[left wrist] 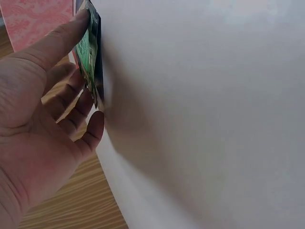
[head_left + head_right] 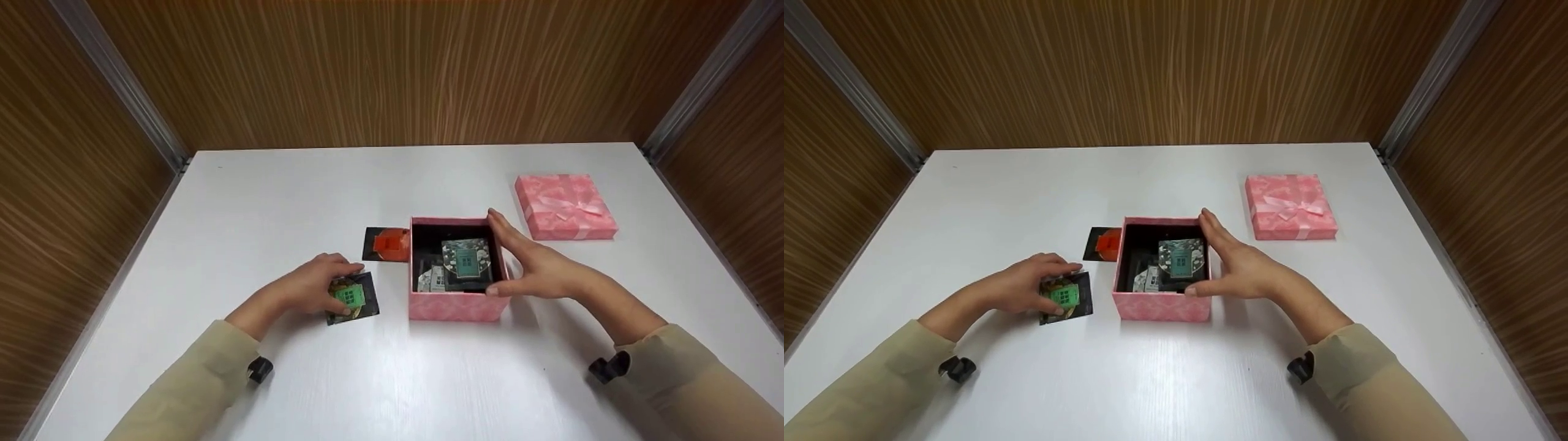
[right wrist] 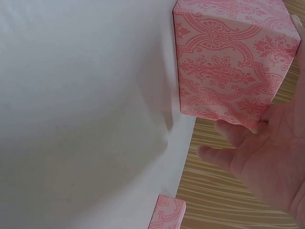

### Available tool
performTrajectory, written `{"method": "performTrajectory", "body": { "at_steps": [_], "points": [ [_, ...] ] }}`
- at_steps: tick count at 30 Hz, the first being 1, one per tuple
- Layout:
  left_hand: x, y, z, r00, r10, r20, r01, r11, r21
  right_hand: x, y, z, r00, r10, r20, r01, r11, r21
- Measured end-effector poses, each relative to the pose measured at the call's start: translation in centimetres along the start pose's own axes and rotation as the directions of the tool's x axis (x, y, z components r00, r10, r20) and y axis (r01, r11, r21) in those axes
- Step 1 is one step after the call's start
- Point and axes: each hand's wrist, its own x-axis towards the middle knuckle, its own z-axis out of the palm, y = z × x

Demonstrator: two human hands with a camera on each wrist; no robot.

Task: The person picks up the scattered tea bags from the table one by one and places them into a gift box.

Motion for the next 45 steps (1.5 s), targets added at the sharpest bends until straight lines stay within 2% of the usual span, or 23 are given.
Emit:
{"method": "performTrajectory", "body": {
  "at_steps": [4,9,14,21,31,36,45],
  "points": [
    [0.2,-0.2,0.1,1.0,-0.026,0.011,0.026,0.999,-0.021,-0.1,0.0,0.0,1.0,0.0,0.001,0.0,1.0,0.004],
    [0.4,-0.3,0.0,1.0,-0.025,0.001,0.025,0.998,-0.049,-0.1,-0.1,-0.1,1.0,-0.017,0.002,0.017,1.0,0.009],
    [0.3,-0.4,-0.2,0.999,-0.027,-0.025,0.024,0.995,-0.098,0.0,-0.1,-0.1,1.0,-0.023,0.001,0.023,1.0,0.011],
    [0.1,-0.6,-0.9,0.998,-0.026,-0.062,0.012,0.978,-0.209,-0.1,0.0,-0.1,1.0,-0.022,-0.001,0.022,1.0,0.008],
    [-0.7,-0.9,-2.1,0.993,-0.022,-0.116,-0.007,0.97,-0.242,0.1,0.0,-0.1,1.0,-0.02,0.004,0.02,1.0,0.005],
    [-0.9,-1.0,-2.7,0.98,-0.004,-0.197,-0.043,0.971,-0.235,0.1,0.1,0.0,1.0,-0.018,0.005,0.018,1.0,0.008],
    [-1.0,0.4,-4.4,0.94,-0.042,-0.339,-0.051,0.964,-0.261,0.0,0.0,0.0,1.0,-0.009,0.003,0.009,1.0,0.017]
  ]
}}
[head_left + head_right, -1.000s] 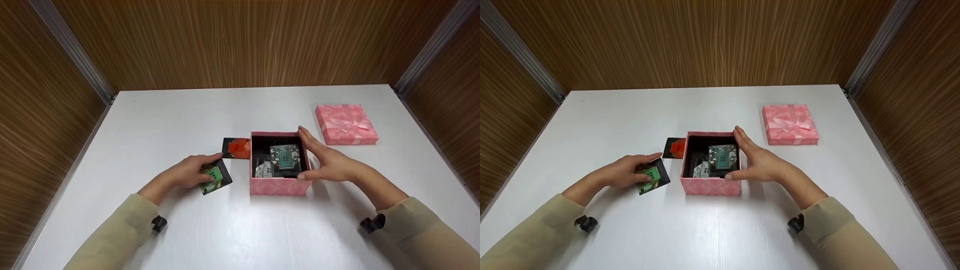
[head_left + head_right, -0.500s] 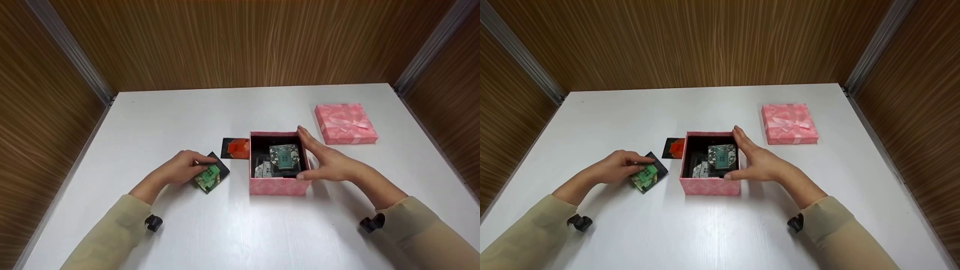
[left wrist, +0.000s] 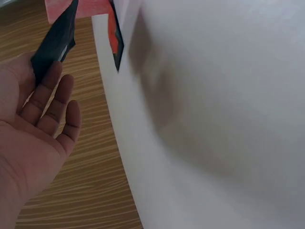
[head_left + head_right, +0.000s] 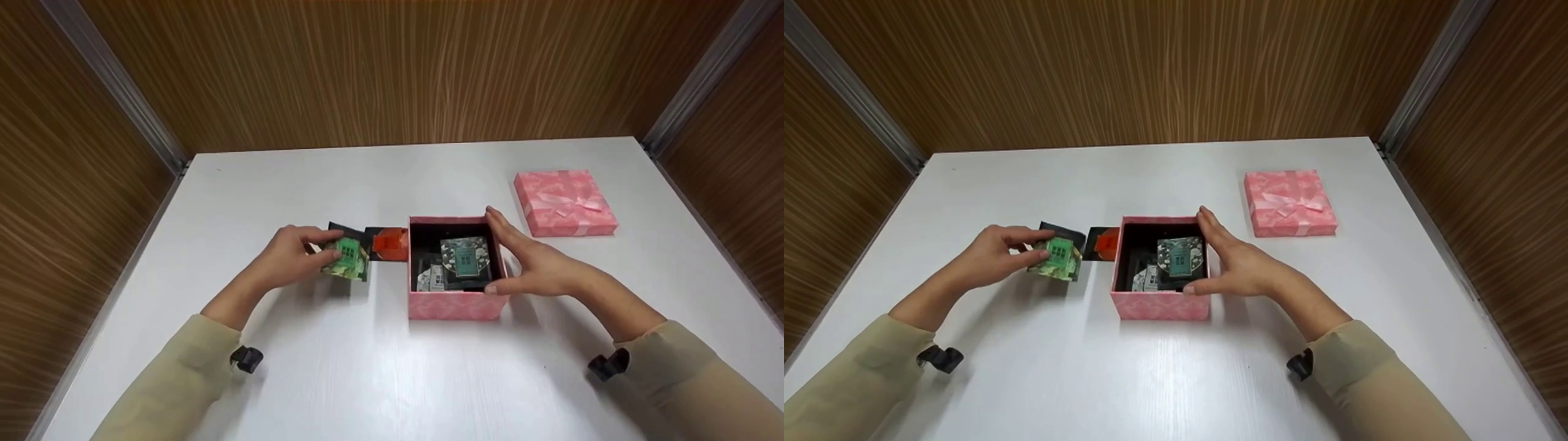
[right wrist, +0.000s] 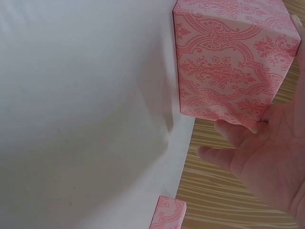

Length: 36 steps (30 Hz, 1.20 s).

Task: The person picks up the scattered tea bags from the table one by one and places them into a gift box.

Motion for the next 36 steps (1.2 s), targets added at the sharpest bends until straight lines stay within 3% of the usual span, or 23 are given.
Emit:
{"method": "performTrajectory", "body": {
  "at_steps": [8,16,29,36],
  "points": [
    [0.2,1.5,-0.6,0.991,0.083,-0.101,-0.085,0.996,-0.022,0.1,0.0,0.2,1.0,0.008,0.006,-0.008,1.0,-0.002],
    [1.0,3.7,-0.5,0.981,0.128,-0.148,-0.138,0.989,-0.056,0.1,0.0,-0.1,1.0,0.001,0.0,-0.001,1.0,-0.009],
    [3.3,6.8,2.3,0.965,0.244,-0.097,-0.25,0.966,-0.056,-0.1,-0.1,-0.1,1.0,-0.002,0.004,0.002,1.0,-0.016],
    [4.5,7.9,3.7,0.963,0.263,-0.051,-0.265,0.963,-0.048,-0.1,-0.1,-0.1,1.0,0.006,0.002,-0.006,1.0,-0.014]
  ]
}}
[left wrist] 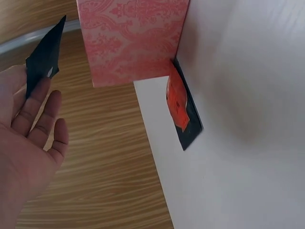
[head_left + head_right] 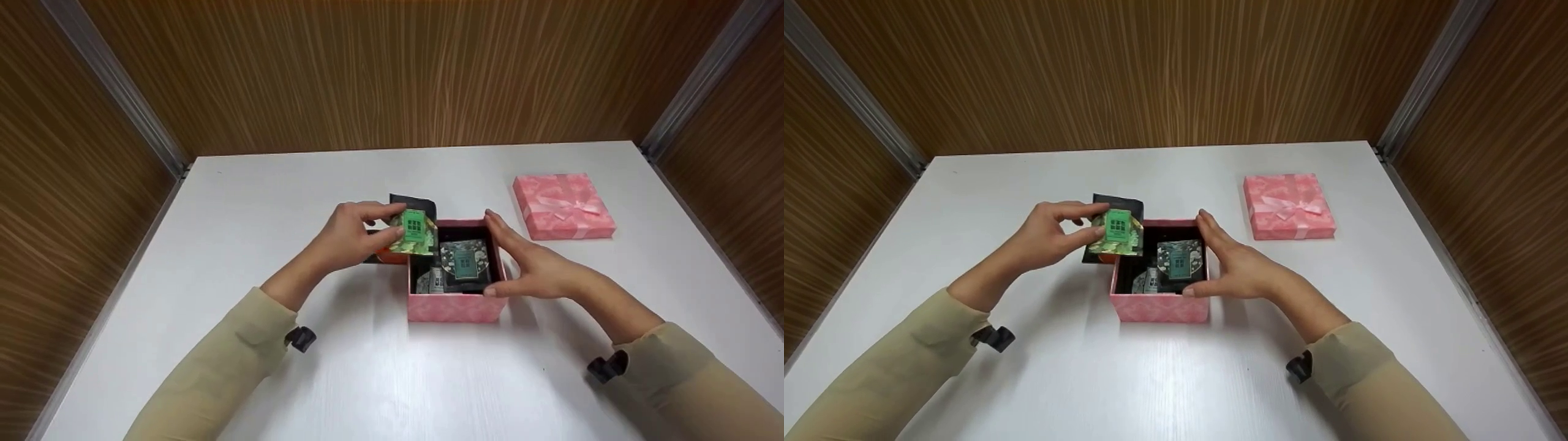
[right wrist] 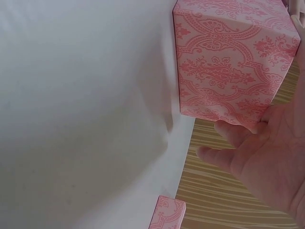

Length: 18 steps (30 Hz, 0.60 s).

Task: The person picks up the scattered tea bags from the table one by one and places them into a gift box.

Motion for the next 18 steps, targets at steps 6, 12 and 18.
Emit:
{"method": "performTrajectory", "body": {
  "at_steps": [6,12,18],
  "points": [
    [1.1,0.3,1.9,0.998,0.009,0.056,-0.006,0.999,-0.046,-0.1,0.0,0.0,1.0,0.004,-0.005,-0.004,1.0,0.001],
    [1.9,0.5,4.4,0.989,0.092,0.116,-0.1,0.993,0.065,0.0,0.1,0.0,1.0,0.005,-0.002,-0.005,1.0,-0.007],
    [2.4,1.2,5.9,0.975,0.111,0.195,-0.146,0.974,0.175,0.0,0.0,-0.1,1.0,0.002,0.006,-0.002,1.0,0.006]
  ]
}}
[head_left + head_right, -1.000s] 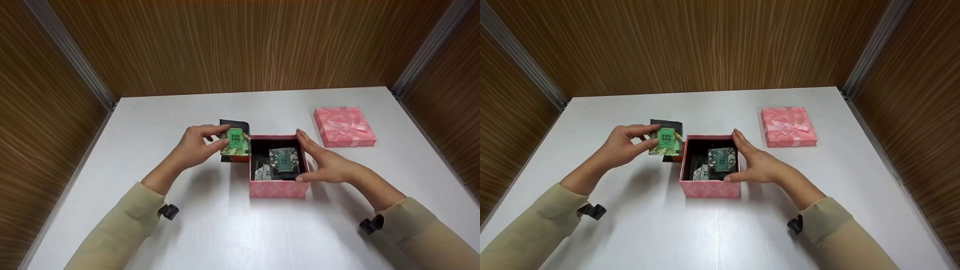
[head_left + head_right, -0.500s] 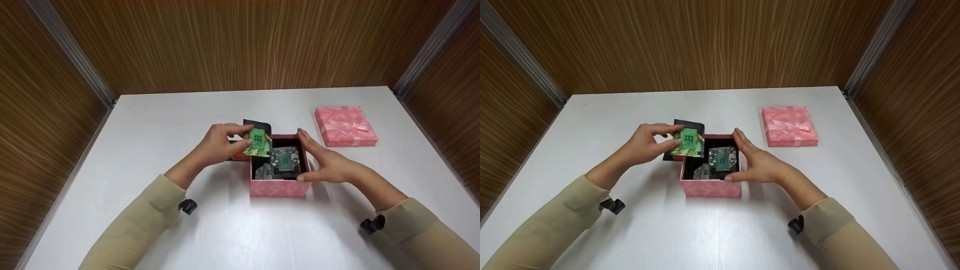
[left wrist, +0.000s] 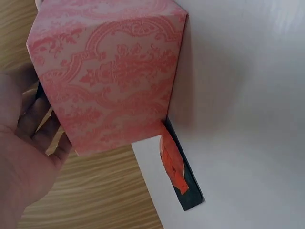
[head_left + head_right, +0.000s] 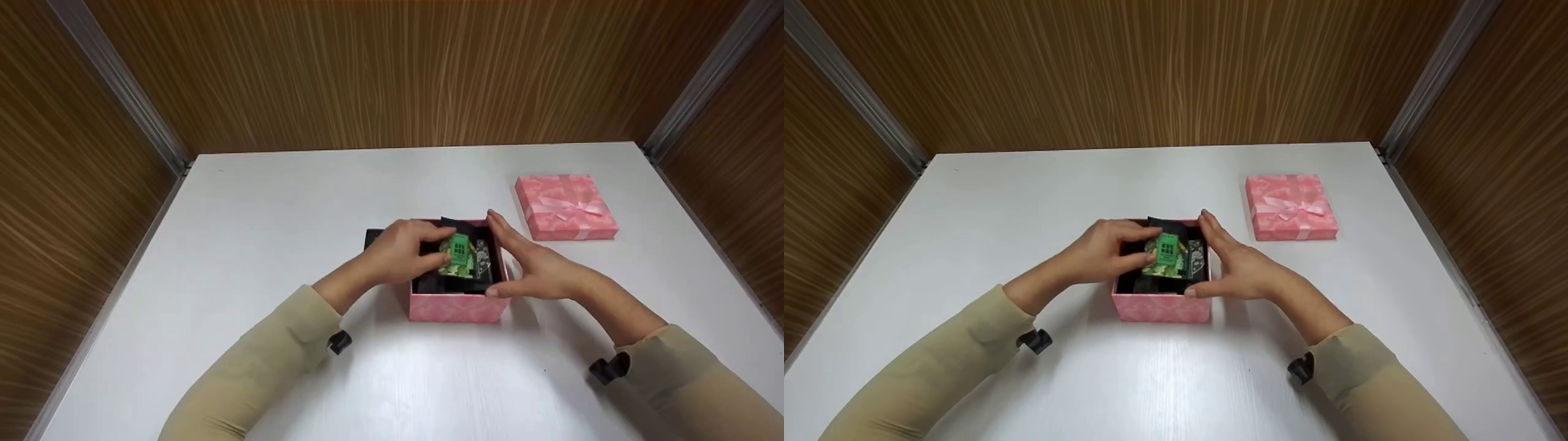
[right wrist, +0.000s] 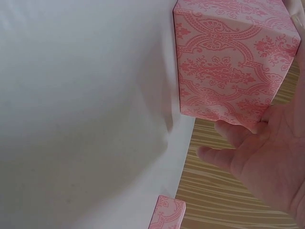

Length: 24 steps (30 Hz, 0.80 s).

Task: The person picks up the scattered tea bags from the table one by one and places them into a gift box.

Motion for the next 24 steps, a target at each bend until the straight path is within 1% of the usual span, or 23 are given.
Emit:
{"method": "performTrajectory", "body": {
  "at_steps": [3,6,13,18,21,24],
  "points": [
    [0.4,0.3,0.6,0.999,-0.01,0.045,0.008,0.999,0.051,0.0,-0.1,0.0,1.0,0.005,0.004,-0.005,1.0,-0.004],
    [0.8,0.5,1.1,0.997,-0.022,0.075,0.016,0.996,0.086,0.0,-0.1,0.0,1.0,0.007,0.003,-0.007,1.0,-0.004],
    [1.7,0.9,1.9,0.993,-0.053,0.101,0.034,0.983,0.18,0.1,0.1,0.1,1.0,0.008,0.006,-0.008,1.0,0.004],
    [2.2,1.2,2.3,0.986,-0.095,0.135,0.062,0.971,0.231,0.0,0.1,0.1,1.0,0.019,0.003,-0.019,1.0,0.005],
    [2.5,1.4,2.4,0.982,-0.113,0.151,0.069,0.961,0.269,0.0,0.0,0.1,1.0,0.019,0.0,-0.019,1.0,0.006],
    [2.7,1.4,2.5,0.979,-0.12,0.163,0.063,0.946,0.318,0.0,-0.1,0.1,1.0,0.018,0.001,-0.018,1.0,0.005]
  ]
}}
